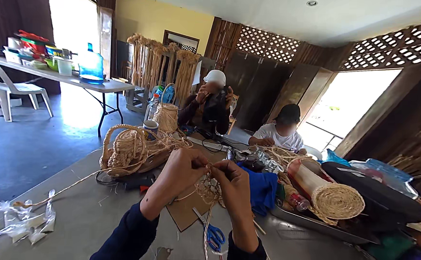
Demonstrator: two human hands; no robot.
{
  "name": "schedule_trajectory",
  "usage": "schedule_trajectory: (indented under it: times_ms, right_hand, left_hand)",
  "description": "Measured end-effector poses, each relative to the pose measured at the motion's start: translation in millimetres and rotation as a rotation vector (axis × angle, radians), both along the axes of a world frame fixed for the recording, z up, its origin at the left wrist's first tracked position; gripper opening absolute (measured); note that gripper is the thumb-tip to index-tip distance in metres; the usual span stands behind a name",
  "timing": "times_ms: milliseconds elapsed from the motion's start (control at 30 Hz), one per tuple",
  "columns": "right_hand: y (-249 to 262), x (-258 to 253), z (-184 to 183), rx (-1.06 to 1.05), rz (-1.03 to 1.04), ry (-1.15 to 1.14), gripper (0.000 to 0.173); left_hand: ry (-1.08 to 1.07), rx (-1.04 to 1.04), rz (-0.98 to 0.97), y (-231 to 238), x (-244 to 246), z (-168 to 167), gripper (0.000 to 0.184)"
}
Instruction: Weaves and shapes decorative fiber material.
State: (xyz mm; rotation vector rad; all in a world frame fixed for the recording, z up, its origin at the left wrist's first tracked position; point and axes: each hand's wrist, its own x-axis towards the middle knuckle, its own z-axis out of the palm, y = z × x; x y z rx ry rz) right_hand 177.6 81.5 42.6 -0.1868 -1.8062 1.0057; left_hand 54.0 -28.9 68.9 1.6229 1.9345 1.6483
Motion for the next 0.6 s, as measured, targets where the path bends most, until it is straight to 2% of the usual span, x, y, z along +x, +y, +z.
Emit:
schedule_trajectory:
  times_ms: [200,367,500,600]
  right_hand:
    - [-1.8,0.4,0.5,0.025,-0.056,0.018,0.009]
    - [-2.2,-6.5,-4.3,0.075,-0.082,0.041,0.007]
    - [1.4,-4.6,-3.1,0.081,-0.057,0.000,0.008]
    - [5.0,0.4,0.3,0.060,-0.010,-0.024,0.007]
  left_hand:
    - [0.004,-0.029,0.035,-2.0,1.3,1.6,0.006]
    - [0.027,-0.062,0.066,-3.7,0.8,2.2,0.010]
    - [0.043,-0.073,0.040,-2.5,-1.7,2.2,0.016]
    - [0.059,-0.049,0.011,-1.6,-3.3,1.2,0.010]
